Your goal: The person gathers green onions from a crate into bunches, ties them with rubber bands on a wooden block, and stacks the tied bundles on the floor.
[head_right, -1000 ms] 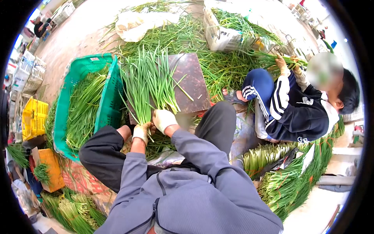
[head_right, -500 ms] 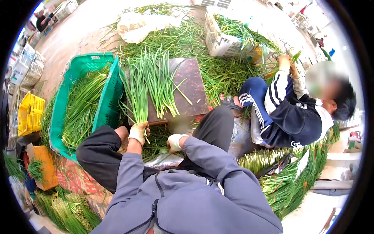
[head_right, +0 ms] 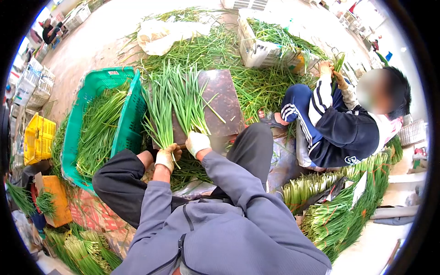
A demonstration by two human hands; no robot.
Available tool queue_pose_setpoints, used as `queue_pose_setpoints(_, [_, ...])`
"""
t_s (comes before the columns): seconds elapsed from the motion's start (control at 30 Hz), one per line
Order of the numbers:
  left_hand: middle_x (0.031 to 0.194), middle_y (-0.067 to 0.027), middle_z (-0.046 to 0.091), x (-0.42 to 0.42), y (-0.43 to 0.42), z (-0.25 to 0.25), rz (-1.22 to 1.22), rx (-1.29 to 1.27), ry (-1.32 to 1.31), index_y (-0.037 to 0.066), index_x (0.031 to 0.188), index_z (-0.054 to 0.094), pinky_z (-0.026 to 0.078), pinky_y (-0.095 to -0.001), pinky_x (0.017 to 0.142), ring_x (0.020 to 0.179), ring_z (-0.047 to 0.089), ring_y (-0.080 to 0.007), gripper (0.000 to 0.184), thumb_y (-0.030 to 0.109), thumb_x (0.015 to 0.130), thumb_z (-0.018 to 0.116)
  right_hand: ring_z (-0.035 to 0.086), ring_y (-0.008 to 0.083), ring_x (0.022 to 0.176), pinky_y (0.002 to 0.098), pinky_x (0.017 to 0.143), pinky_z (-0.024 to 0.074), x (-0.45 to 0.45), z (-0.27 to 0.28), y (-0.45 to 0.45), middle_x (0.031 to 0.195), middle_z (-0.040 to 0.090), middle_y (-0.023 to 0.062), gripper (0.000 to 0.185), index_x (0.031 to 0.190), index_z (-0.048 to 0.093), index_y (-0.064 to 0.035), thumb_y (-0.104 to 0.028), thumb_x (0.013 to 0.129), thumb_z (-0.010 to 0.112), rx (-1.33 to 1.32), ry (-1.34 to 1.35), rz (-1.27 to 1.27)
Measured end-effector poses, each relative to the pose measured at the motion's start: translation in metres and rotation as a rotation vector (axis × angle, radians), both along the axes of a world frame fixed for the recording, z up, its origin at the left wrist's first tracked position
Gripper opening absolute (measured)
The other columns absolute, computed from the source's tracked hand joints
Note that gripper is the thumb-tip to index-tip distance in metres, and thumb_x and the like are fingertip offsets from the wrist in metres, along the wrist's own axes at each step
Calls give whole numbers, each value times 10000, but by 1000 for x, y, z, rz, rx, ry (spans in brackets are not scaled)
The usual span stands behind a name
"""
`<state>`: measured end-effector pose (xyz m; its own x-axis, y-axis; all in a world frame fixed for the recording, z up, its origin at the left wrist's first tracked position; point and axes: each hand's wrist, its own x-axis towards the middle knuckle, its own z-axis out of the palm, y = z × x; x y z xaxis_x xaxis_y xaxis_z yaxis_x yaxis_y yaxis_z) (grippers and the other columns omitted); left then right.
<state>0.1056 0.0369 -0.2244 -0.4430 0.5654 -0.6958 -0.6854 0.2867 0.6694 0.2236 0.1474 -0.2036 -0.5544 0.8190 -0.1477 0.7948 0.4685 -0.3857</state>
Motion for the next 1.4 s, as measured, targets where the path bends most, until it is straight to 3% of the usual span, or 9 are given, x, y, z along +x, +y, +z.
queue_pose_setpoints(0.2, [947,-91,709,12,11,3,-58,62,100,-16,1050,643,508,-326,695,775,640,-191,399,168,769,859,681,396,674,493,635,546,12,19,-39,703,671,218,232,908,600,-32,-263,886,586,-19,135,128])
queue_pose_setpoints(0.47, [914,-86,670,3,9,-5,-3,-17,168,-32,1012,626,469,-362,753,799,596,-203,362,97,739,826,669,422,829,482,726,534,37,9,-47,851,680,226,269,1056,564,-45,-179,842,658,-226,300,148])
queue_pose_setpoints(0.53, [847,-114,703,-4,9,-5,21,39,84,-7,967,651,539,-361,572,669,666,-232,235,83,785,770,667,423,839,490,739,531,50,8,-52,850,677,224,220,1032,586,-49,-174,857,630,-246,298,147])
queue_pose_setpoints(0.7, [832,-127,700,-6,9,6,106,52,13,-12,963,625,567,-358,524,669,697,-247,142,19,843,694,711,339,943,408,834,558,96,-46,-64,1018,733,170,280,1084,751,-127,-159,858,589,-450,-594,727])
queue_pose_setpoints(0.93, [770,-46,670,-7,6,7,39,35,53,48,950,645,462,-310,471,557,603,-159,100,114,888,688,677,406,808,479,737,538,31,20,-17,831,696,222,350,892,653,-14,-363,883,668,-143,113,-11])
queue_pose_setpoints(1.07, [783,-36,655,-5,9,20,60,3,34,76,970,585,435,-297,449,536,570,-143,228,80,826,762,675,403,812,462,753,538,8,13,-4,801,673,257,362,906,659,5,-354,871,668,-110,79,-46])
queue_pose_setpoints(1.2, [699,-20,616,-9,4,7,114,41,8,63,945,596,403,-291,425,495,536,-144,249,69,795,794,672,408,802,490,726,535,22,25,-30,826,679,231,203,853,706,-59,-240,816,621,-300,230,242])
queue_pose_setpoints(1.3, [654,-7,575,-8,5,8,94,62,-29,69,893,619,374,-287,413,468,496,-132,152,87,825,754,689,382,854,446,782,547,51,8,-59,903,719,193,236,929,749,-74,-214,751,685,-457,-281,785])
queue_pose_setpoints(1.4, [648,3,554,-9,11,15,71,16,-37,83,886,640,372,-281,418,470,480,-126,88,149,880,698,682,382,867,452,788,543,66,-14,-47,892,711,196,246,898,733,-39,-246,770,695,-512,-541,872])
